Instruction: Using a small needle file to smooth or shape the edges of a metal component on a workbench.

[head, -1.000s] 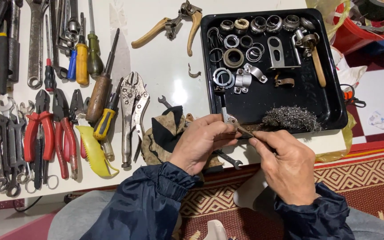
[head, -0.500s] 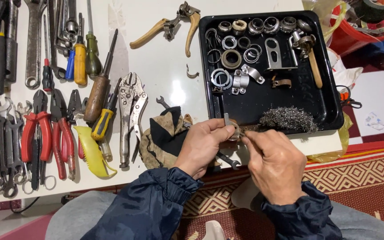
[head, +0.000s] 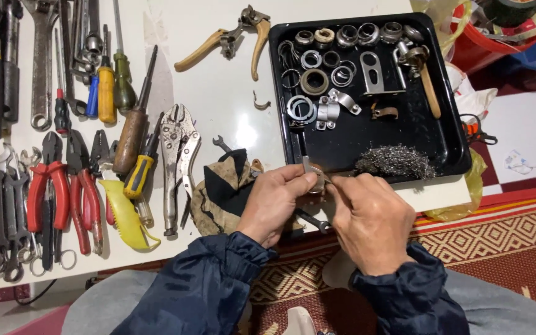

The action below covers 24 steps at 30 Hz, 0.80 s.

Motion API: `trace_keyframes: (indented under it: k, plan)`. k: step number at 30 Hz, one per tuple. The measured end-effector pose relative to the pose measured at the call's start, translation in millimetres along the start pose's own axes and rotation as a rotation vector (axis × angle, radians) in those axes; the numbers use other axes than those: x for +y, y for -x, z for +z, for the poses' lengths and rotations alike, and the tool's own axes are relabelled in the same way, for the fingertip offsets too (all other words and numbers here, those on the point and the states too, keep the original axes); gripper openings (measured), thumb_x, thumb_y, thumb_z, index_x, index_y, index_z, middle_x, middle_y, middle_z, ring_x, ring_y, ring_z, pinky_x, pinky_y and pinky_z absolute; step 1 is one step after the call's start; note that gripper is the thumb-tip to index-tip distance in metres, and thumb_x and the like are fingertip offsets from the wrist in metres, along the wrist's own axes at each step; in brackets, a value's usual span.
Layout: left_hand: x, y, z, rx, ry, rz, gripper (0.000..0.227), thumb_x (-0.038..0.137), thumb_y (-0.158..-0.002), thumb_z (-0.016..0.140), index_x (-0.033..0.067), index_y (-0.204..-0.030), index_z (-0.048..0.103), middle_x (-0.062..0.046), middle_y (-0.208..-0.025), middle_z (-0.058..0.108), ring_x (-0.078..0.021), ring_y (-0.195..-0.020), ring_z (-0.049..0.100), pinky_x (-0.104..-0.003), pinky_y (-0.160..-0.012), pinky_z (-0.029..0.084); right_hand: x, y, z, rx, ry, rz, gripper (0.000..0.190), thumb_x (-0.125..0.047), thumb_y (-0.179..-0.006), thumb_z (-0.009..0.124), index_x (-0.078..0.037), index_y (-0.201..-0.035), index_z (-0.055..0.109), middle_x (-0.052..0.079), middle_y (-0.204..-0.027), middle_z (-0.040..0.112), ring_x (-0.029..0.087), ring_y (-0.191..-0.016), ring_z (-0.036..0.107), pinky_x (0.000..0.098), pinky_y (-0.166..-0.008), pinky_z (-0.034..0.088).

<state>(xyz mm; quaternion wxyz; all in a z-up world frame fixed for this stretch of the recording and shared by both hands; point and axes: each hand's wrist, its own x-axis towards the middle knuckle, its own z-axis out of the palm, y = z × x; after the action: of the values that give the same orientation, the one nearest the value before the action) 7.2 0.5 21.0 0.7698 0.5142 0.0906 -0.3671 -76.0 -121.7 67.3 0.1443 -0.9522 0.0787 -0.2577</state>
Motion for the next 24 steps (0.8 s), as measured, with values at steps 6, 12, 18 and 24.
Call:
trace_keyframes:
  k: [6, 12, 18, 24]
  plan:
    - [-2, 2, 1, -0.034, -0.028, -0.023, 0.042, 0.009, -0.091, 0.071, -0.0112, -0.127, 0.066, -0.023, -0.104, 0.075, -0.0261, -0.097, 0.073, -0.039, -0.084, 0.061, 7, -3, 1, 0.002, -0.010, -0.021, 0.003, -0.017, -0.092, 0.077, -0.016, -0.090, 0.079, 0.000, -0.069, 0.064, 0.018, -0.072, 0.067, 0.0273, -0.065, 0.056]
    - [5, 5, 1, -0.040, -0.011, -0.024, 0.041, 0.009, -0.093, 0.068, -0.0125, -0.128, 0.065, -0.023, -0.105, 0.074, -0.0262, -0.097, 0.073, -0.040, -0.084, 0.061, 0, 5, -18, -0.105, 0.052, -0.049, 0.009, -0.008, -0.094, 0.070, -0.010, -0.095, 0.079, 0.003, -0.072, 0.064, 0.019, -0.074, 0.068, 0.0278, -0.065, 0.056]
    - [1, 3, 1, -0.052, -0.043, -0.031, 0.044, 0.010, -0.094, 0.068, -0.0128, -0.130, 0.063, -0.025, -0.108, 0.074, -0.0288, -0.102, 0.072, -0.043, -0.088, 0.060, 2, -1, -3, -0.044, -0.003, 0.015, 0.010, -0.011, -0.096, 0.069, -0.012, -0.092, 0.079, -0.001, -0.069, 0.062, 0.017, -0.072, 0.067, 0.0268, -0.063, 0.056]
    - [-6, 0, -3, -0.056, -0.065, -0.027, 0.039, 0.012, -0.094, 0.068, -0.0078, -0.127, 0.068, -0.023, -0.108, 0.075, -0.0260, -0.103, 0.072, -0.041, -0.088, 0.060, 2, 11, -4, -0.052, 0.024, 0.011, 0.007, -0.012, -0.094, 0.070, -0.013, -0.092, 0.077, 0.001, -0.070, 0.062, 0.020, -0.075, 0.069, 0.0288, -0.066, 0.057]
